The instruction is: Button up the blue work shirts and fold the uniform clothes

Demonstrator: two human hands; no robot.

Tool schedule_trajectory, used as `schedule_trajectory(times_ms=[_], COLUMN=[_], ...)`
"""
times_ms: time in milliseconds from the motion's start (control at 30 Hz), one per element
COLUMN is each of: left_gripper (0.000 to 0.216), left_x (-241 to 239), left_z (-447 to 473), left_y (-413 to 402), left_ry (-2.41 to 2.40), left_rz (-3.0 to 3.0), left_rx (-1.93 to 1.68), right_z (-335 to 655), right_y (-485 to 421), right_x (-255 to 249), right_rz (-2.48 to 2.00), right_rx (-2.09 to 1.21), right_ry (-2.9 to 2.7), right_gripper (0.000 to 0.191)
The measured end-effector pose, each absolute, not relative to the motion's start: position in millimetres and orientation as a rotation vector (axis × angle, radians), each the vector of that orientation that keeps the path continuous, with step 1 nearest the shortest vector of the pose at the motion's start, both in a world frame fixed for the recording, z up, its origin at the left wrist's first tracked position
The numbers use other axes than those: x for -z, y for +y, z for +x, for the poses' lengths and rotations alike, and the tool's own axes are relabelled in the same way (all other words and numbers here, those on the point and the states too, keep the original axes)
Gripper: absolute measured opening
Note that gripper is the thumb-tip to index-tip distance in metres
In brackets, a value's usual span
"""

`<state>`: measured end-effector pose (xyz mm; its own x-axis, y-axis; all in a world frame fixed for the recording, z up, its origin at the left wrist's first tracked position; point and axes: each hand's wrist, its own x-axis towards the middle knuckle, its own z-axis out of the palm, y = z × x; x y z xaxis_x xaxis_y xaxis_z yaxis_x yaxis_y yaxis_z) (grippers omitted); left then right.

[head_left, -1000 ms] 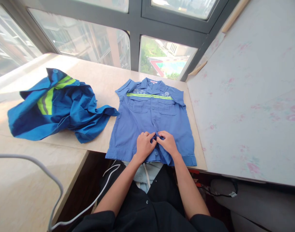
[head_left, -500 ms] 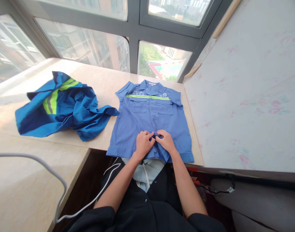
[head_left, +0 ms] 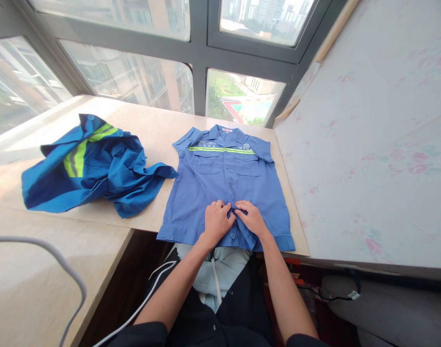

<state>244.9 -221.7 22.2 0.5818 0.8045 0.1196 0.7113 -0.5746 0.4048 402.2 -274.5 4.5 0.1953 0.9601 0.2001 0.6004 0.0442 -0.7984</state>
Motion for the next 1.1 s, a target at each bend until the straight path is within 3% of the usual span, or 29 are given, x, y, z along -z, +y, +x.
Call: schedule_trajectory(times_ms=[333,567,800,1100], left_gripper=[0.030,0.028,0.027,0.023], left_x=[-15.4,-12.0,-11.6,-9.2], left_z=[242.0,238.6,239.1,237.8], left_y=[-216.9,-214.3,-214.8,-214.7], left_ry=[1.145,1.094,1.104,1.111], left_rz=[2.442,2.344,2.321,2.254], left_rx=[-0.494,-0.567,-0.588,-0.655], right_z=[396.4,389.0,392.0,386.9], right_y=[-272.4,-274.1,-274.9,-274.6], right_x=[-4.1,-9.9,-6.9,-12.5], right_rz=[-1.662,-1.725,-1.686,-1.731], right_rx=[-0.498,-0.492,-0.494,-0.506], right_ry=[-1.464,-1.408,-1.458,-1.440], right_gripper=[0.015,0.024,0.012,0.015])
